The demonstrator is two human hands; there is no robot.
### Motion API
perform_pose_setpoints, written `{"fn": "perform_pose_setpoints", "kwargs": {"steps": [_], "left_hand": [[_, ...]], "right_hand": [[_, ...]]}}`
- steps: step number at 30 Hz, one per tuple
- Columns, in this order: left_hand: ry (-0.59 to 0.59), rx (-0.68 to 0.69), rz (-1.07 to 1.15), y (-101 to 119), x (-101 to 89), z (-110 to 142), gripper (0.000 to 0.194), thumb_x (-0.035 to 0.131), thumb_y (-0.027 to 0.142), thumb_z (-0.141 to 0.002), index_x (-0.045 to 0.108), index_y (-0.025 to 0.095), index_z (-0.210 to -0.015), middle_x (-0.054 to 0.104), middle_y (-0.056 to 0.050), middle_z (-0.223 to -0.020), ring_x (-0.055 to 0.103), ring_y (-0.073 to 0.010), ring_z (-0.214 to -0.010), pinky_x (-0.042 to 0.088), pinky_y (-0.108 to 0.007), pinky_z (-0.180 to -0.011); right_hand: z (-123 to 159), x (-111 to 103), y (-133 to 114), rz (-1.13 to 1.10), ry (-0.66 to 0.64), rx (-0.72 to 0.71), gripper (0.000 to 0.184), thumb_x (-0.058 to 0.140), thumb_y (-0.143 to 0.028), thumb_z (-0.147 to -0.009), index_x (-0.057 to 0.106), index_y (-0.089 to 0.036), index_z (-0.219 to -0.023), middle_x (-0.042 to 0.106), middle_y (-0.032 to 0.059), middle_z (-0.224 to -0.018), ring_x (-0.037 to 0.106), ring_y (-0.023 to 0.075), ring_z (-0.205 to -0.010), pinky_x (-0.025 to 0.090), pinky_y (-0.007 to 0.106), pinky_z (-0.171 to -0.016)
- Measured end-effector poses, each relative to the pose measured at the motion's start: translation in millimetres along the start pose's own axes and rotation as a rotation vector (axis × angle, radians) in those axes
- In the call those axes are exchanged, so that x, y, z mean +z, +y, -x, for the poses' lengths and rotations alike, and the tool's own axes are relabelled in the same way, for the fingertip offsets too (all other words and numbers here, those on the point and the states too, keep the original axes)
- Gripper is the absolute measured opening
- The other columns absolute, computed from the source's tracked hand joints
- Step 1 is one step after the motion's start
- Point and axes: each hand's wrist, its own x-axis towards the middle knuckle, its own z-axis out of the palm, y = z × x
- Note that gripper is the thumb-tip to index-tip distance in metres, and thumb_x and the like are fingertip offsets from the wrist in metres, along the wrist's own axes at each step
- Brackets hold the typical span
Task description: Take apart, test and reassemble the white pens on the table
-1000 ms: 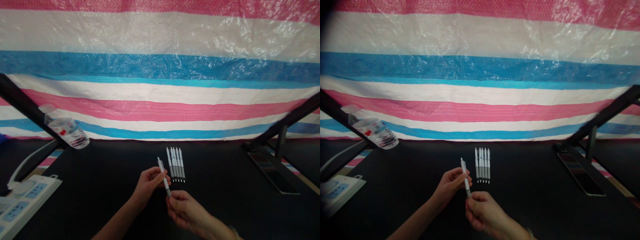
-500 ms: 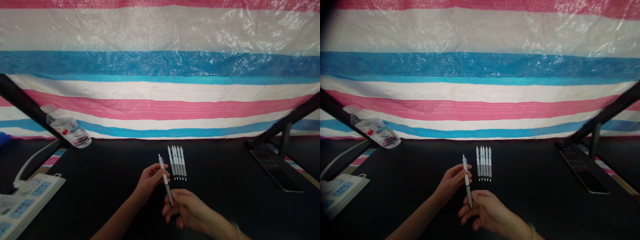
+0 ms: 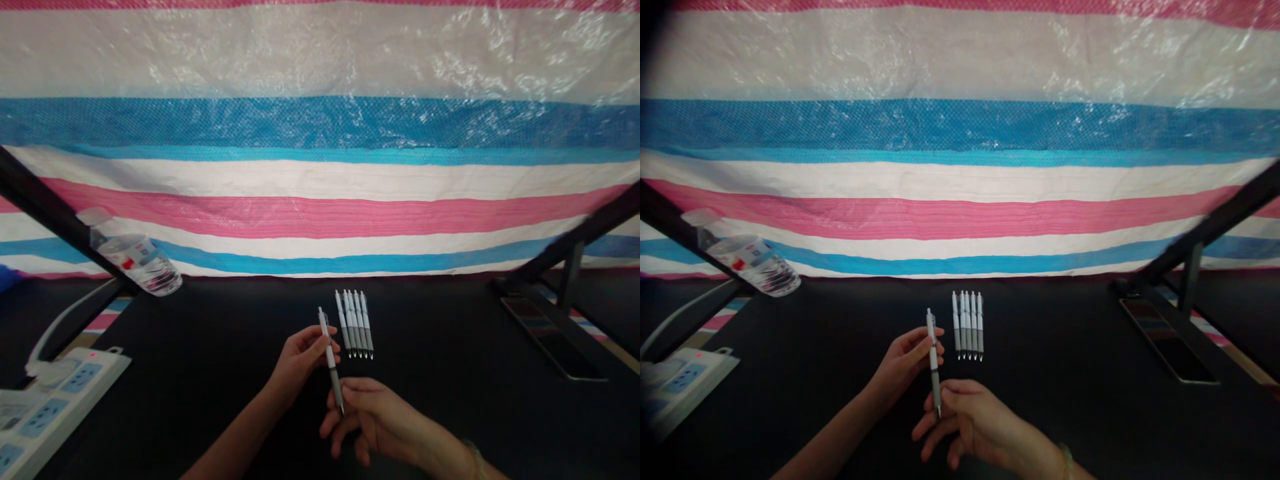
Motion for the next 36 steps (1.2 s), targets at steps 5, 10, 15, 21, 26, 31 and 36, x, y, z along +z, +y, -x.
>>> {"fn": "perform_pose_setpoints", "kwargs": {"steps": [5, 10, 15, 21, 26, 31, 36], "left_hand": [[0.001, 0.003, -0.002, -0.6, -1.3, -0.8, 0.041, 0.087, 0.042, -0.071, 0.077, 0.013, -0.098, 0.075, -0.007, -0.078, 0.069, -0.0162, -0.066, 0.055, -0.027, -0.068], [0.016, 0.01, 0.006, -0.7, -1.1, -1.2, 0.04, 0.088, 0.042, -0.071, 0.078, 0.013, -0.097, 0.075, -0.007, -0.077, 0.069, -0.016, -0.066, 0.054, -0.027, -0.067], [0.016, 0.008, 0.011, -1.5, -1.5, -1.4, 0.04, 0.088, 0.041, -0.07, 0.078, 0.013, -0.097, 0.075, -0.007, -0.077, 0.069, -0.0158, -0.065, 0.055, -0.027, -0.067], [0.017, 0.008, 0.022, -1.5, -1.7, 0.0, 0.039, 0.088, 0.039, -0.071, 0.077, 0.013, -0.098, 0.075, -0.007, -0.078, 0.069, -0.0161, -0.066, 0.055, -0.027, -0.068], [0.025, 0.009, 0.026, 1.4, -0.1, 1.2, 0.039, 0.088, 0.039, -0.07, 0.077, 0.013, -0.097, 0.075, -0.006, -0.077, 0.069, -0.0154, -0.067, 0.055, -0.027, -0.069], [0.044, 0.013, 0.027, 2.7, 2.5, 2.2, 0.04, 0.089, 0.04, -0.069, 0.078, 0.013, -0.095, 0.075, -0.006, -0.075, 0.069, -0.0153, -0.065, 0.056, -0.027, -0.067], [0.108, 0.046, 0.07, 4.5, 2.2, 0.8, 0.043, 0.092, 0.04, -0.064, 0.078, 0.012, -0.093, 0.075, -0.005, -0.073, 0.068, -0.0145, -0.063, 0.056, -0.025, -0.065]], "right_hand": [[-0.2, -1.6, 1.0, 0.007, -0.015, 0.005, 0.043, 0.072, -0.048, -0.086, 0.051, -0.016, -0.106, 0.077, 0.0158, -0.095, 0.077, 0.0212, -0.071, 0.048, 0.016, -0.042], [-0.9, -2.6, 2.3, -0.001, 0.003, -0.007, 0.043, 0.073, -0.047, -0.086, 0.052, -0.015, -0.105, 0.078, 0.0166, -0.096, 0.077, 0.0213, -0.07, 0.048, 0.015, -0.041], [0.4, -2.2, 1.3, -0.003, 0.021, 0.019, 0.042, 0.07, -0.047, -0.088, 0.053, -0.013, -0.107, 0.077, 0.0174, -0.097, 0.078, 0.0219, -0.071, 0.048, 0.016, -0.041], [1.4, -1.3, -0.3, 0.001, 0.032, 0.019, 0.044, 0.071, -0.046, -0.086, 0.052, -0.014, -0.108, 0.077, 0.0175, -0.098, 0.078, 0.0219, -0.069, 0.046, 0.016, -0.04], [2.1, -1.3, -1.7, 0.026, 0.025, 0.012, 0.043, 0.075, -0.041, -0.083, 0.051, -0.014, -0.107, 0.077, 0.0174, -0.098, 0.077, 0.0214, -0.069, 0.044, 0.015, -0.042], [2.3, -3.0, -0.2, 0.044, -0.009, 0.026, 0.042, 0.071, -0.045, -0.086, 0.054, -0.013, -0.106, 0.076, 0.0172, -0.098, 0.078, 0.0237, -0.074, 0.046, 0.016, -0.043], [-0.3, -7.0, 7.2, 0.099, -0.02, 0.065, 0.044, 0.079, -0.043, -0.078, 0.045, -0.019, -0.093, 0.076, 0.0087, -0.076, 0.075, 0.0199, -0.059, 0.044, 0.015, -0.041]]}}
